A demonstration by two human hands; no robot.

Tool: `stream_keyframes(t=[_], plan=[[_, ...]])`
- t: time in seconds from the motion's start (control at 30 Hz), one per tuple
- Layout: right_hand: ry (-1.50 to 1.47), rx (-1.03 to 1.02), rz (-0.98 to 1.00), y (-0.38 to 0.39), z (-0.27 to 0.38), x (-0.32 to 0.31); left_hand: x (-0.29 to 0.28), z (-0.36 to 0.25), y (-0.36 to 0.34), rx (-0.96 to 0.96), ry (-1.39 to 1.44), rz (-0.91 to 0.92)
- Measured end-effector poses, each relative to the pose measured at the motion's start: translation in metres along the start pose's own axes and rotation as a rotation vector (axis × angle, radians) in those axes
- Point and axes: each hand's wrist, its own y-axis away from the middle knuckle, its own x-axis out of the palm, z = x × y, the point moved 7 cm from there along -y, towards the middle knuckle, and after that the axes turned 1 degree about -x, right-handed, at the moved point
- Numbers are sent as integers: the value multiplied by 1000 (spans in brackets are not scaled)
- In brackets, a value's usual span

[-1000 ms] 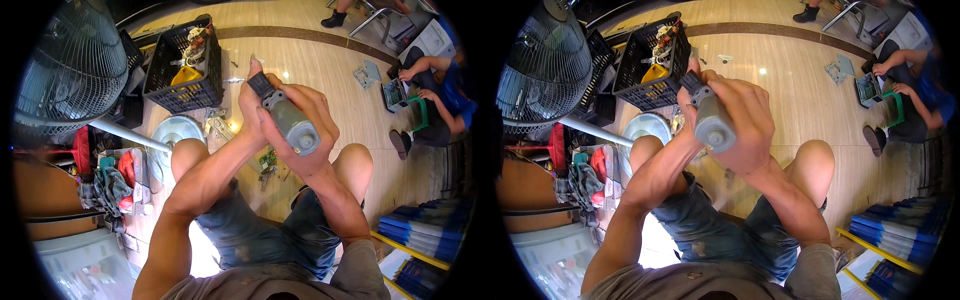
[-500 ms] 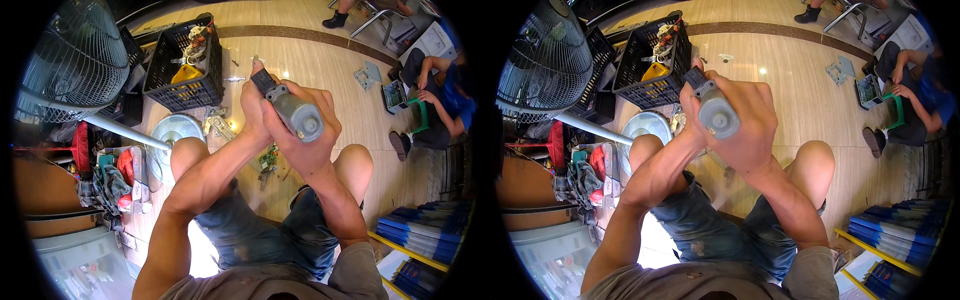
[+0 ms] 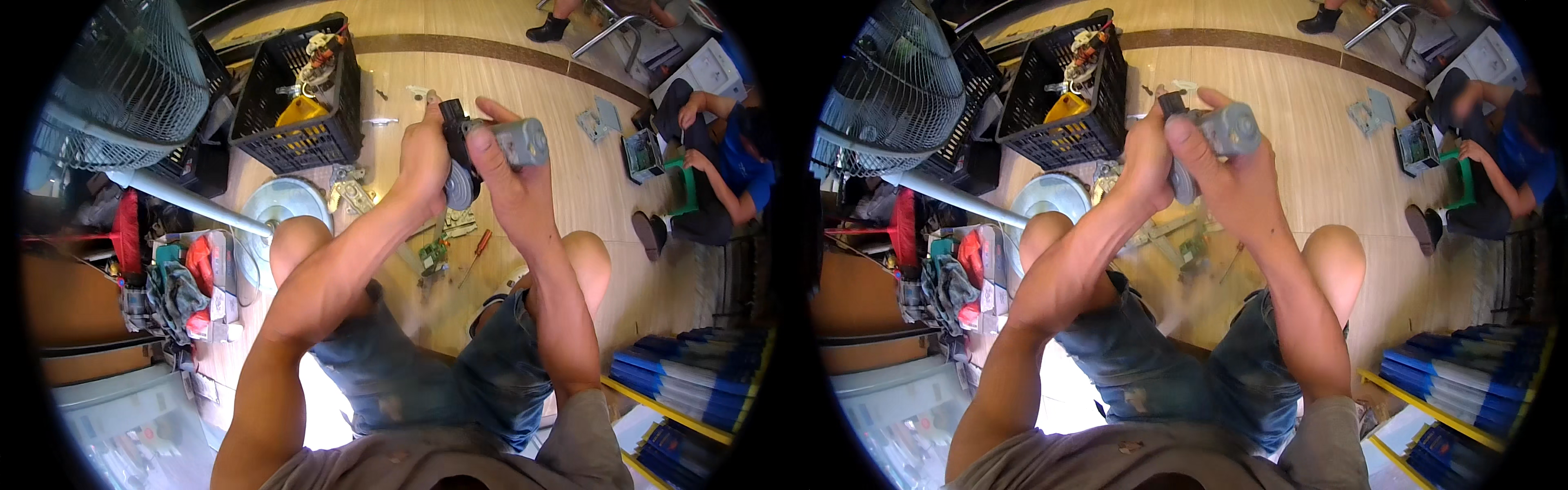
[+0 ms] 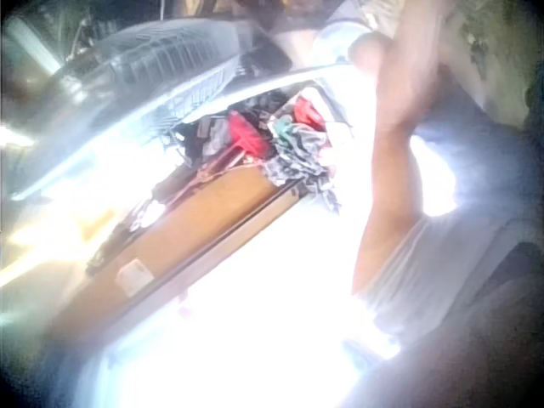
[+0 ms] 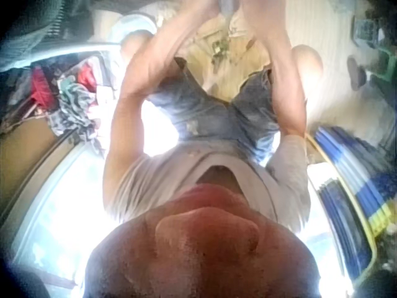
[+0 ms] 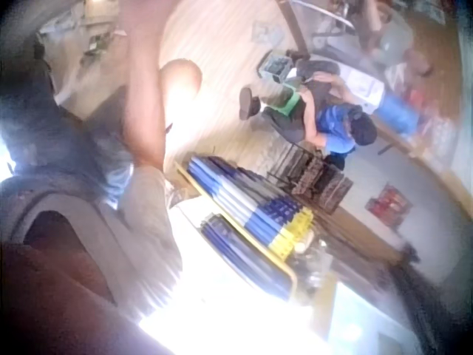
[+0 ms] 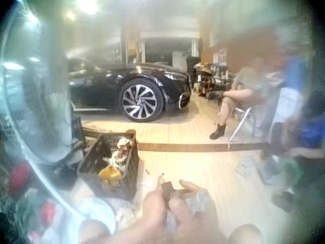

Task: The person assembles a small electric motor assembly by hand, inserting a metal rotor into a black plastic housing and pressing the motor cover and components together.

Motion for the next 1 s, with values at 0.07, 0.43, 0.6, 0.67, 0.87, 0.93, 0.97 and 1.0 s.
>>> stream_keyframes(t=[0.07, 0.43, 0.6, 0.67, 0.87, 0.93, 0.97, 1.0], plan=[[-36, 37, -32, -4, -3, -6, 6, 13, 5, -153, 18, 61], [-378, 185, -32, -19, -24, -14, 17, 5, 21, -20, -92, 158], [-405, 93, 14, -17, -12, -9, 27, -8, 29, 88, -129, 246], [-447, 72, 34, -17, -11, -5, 26, -14, 30, 156, -184, 232], [-354, 71, 142, -15, -9, 0, 22, -31, 32, 256, -258, 184], [-386, 63, 153, -14, -4, -1, 26, -35, 35, 264, -239, 213], [-417, 54, 165, -13, -1, -2, 29, -36, 38, 264, -216, 225], [-415, 54, 163, -12, 1, -7, 31, -37, 39, 263, -192, 237]])
